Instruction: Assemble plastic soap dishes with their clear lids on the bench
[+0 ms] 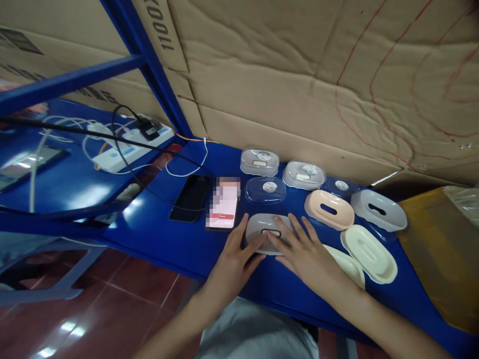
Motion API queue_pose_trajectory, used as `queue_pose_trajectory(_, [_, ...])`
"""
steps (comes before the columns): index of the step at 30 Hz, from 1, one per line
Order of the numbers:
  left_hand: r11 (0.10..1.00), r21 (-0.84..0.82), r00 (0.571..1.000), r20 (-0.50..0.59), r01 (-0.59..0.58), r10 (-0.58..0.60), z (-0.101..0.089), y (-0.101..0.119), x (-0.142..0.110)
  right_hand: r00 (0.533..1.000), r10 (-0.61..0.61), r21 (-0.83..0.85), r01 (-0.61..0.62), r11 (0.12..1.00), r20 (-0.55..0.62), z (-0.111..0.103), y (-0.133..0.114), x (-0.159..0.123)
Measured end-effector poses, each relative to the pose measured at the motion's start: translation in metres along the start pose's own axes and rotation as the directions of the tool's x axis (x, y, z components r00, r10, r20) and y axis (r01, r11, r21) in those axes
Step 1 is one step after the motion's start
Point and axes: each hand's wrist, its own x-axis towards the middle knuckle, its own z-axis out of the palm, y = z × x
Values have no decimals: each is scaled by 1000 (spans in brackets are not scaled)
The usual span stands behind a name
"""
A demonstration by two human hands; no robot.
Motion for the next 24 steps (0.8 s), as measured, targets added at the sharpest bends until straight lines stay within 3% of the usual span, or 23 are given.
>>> queue_pose_trajectory(6, [1000, 3, 1000, 15, -20, 19, -1, 3, 2, 997, -64, 167, 57, 984, 36, -15, 24, 1])
queue_pose_trajectory(9, [1000, -19, 1000, 18, -5, 5, -1, 5, 3, 997, -80, 313, 69, 947, 22, -26, 53, 24])
queue_pose_trajectory(11, [998, -59, 999, 29, 19, -17, -3, 6, 4, 1000, 10, 309, -1, 951, -26, -25, 71, 47])
queue_pose_trajectory(14, [984, -153, 994, 70, 95, -85, -7, 6, 6, 1000, 22, 272, -17, 962, -17, -13, 87, 73])
queue_pose_trajectory(20, [948, -263, 978, 148, 180, -145, -15, 6, 8, 999, 39, 329, -34, 944, -8, -5, 91, 75])
queue_pose_trajectory(24, [933, -292, 971, 173, 209, -164, -15, 6, 9, 993, 69, 351, -98, 931, 93, -7, 92, 72])
